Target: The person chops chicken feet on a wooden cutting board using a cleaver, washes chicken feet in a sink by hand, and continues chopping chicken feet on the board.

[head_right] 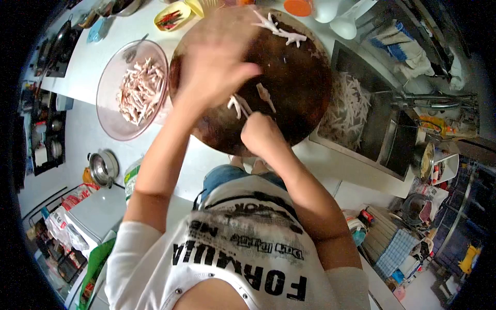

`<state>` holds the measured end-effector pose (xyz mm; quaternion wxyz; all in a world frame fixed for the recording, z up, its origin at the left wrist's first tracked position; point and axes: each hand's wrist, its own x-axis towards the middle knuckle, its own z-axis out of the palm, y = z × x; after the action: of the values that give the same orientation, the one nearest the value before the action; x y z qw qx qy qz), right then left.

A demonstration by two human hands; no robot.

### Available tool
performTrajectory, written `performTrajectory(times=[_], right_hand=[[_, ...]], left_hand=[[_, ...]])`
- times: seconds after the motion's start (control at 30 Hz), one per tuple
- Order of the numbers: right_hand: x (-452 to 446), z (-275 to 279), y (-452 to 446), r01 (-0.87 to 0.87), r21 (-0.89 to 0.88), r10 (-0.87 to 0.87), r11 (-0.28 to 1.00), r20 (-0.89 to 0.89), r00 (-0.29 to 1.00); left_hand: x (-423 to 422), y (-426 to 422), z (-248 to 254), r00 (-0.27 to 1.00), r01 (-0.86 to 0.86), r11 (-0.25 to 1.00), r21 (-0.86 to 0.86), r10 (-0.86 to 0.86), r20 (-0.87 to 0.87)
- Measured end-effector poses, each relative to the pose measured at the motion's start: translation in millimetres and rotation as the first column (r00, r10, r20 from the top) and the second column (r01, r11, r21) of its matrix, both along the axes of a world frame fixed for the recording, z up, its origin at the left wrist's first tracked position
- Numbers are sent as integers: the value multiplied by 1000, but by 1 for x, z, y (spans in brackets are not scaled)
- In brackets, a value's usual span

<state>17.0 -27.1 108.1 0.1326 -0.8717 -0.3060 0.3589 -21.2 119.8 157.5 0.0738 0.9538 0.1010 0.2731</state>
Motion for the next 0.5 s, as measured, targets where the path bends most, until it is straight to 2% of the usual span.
performTrajectory(times=[0.03, 0.1, 0.13, 0.17, 0.23, 0.27, 0.3, 0.33, 0.37, 0.4, 0.47, 0.5], right_hand=[[-3, 1, 1, -2, 0, 2, 1000, -12, 1000], [4, 7, 8, 33, -118, -45, 992, -96, 994], [3, 9, 5, 43, -90, -49, 995, -76, 996], [2, 12, 3, 52, -65, -56, 997, -57, 997], [-2, 8, 10, 60, -116, -61, 991, -4, 998], [0, 8, 10, 2, -51, -5, 999, -44, 999], [0, 17, 15, 18, -103, -32, 995, -132, 991], [2, 15, 12, 33, -109, -49, 993, -146, 988], [5, 11, 10, 41, -112, -58, 993, -159, 986], [8, 12, 5, 39, -101, -54, 994, -151, 987], [11, 10, -23, 194, -79, -209, 978, -299, 931], [19, -4, -45, 130, -27, -133, 991, -261, 956]], left_hand=[[19, 3, -58, 969, 78, 983, 169, -35, -246], [30, 5, -60, 994, 105, 994, 35, -104, -25], [28, 4, -58, 969, 125, 989, 77, -105, -224], [24, -1, -57, 968, 132, 989, 72, -112, -225], [24, -2, -50, 981, 163, 985, 51, -157, -110], [23, -4, -49, 937, 132, 989, 74, -100, -335], [22, -6, -46, 839, 108, 989, 102, -36, -543], [23, -4, -53, 933, 152, 988, 20, -137, -333], [21, 1, -59, 973, 206, 977, -46, -210, -98], [16, 3, -53, 984, 176, 977, -119, -179, -12], [-4, 6, -48, 976, 112, 952, -285, -51, 213], [-18, 4, -55, 978, -38, 911, -411, 119, 174]])
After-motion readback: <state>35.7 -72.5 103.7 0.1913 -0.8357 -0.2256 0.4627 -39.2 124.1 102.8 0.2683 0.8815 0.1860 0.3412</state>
